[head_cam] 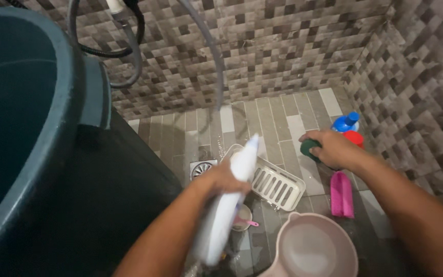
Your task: The person scrubs a white plastic dish rack with a pink brush and a green sponge, rinsing it with water from a pink scoop. They apply cleaning liquid from a white bottle and continue scrubbing the rack's slots and surfaces. The person briefly touches the toilet seat before returning to scrub the rack.
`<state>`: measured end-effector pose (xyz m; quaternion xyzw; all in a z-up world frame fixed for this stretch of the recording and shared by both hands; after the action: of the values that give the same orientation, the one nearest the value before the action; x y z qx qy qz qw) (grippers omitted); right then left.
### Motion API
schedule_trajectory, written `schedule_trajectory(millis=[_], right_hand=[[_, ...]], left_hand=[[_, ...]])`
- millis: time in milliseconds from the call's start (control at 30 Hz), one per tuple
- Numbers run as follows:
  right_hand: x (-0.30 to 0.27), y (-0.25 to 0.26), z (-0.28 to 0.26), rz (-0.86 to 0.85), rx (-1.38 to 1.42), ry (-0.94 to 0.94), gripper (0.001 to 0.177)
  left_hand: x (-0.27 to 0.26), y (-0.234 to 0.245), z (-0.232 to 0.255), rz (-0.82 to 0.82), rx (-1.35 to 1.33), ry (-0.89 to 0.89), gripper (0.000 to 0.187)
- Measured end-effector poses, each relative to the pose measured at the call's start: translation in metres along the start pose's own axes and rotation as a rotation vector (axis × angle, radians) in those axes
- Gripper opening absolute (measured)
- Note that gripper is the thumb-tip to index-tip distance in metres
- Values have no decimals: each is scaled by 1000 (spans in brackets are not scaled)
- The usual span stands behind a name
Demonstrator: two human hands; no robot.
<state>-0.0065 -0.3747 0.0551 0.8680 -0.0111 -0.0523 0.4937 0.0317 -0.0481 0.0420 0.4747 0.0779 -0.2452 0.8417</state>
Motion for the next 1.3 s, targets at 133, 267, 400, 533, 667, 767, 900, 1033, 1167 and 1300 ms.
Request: schedule_trajectory(millis=[133, 267, 400, 533, 667, 767, 900, 1033, 1167, 1300], right_hand=[[-3, 0, -1, 3, -26, -10, 41], [-2, 3, -12, -1, -56, 25, 41], [-6, 9, -17, 32, 32, 15, 41], [-7, 16, -20, 32, 44, 2, 41], [-6, 19, -22, 65, 33, 64, 42], [-6, 19, -17, 56, 27, 55, 43], [-3, 18, -14, 86, -2, 96, 42], [-3, 15, -11, 62, 23, 50, 42], [-1, 9, 7, 0, -2, -67, 42], [-2, -13, 28, 6, -94, -14, 44]], left_hand=[[-15, -23, -23, -202, -95, 247, 80], [-8, -31, -25, -308, 82, 238, 77], [18, -32, -20, -288, 148, 246, 75], [38, -30, -8, -271, 184, 232, 74], [34, -41, 12, -317, 225, 178, 73], [11, -61, 27, -382, 247, 100, 72], [-13, -78, 40, -394, 284, -9, 71], [-9, -69, 43, -328, 379, -115, 71], [2, -40, 20, -268, 306, 72, 74], [3, -14, -10, -167, 202, 31, 83]])
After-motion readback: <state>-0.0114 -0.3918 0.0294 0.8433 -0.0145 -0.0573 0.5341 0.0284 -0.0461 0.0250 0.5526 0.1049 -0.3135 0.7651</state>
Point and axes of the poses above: each hand's wrist, its own x-axis towards the middle knuckle, its own y-axis out of the back of the hand, z = x × y, the point moved 2 cm from there along x, towards the middle knuckle, and after that the axes turned 11 degrees about z, right-handed, at the moved point
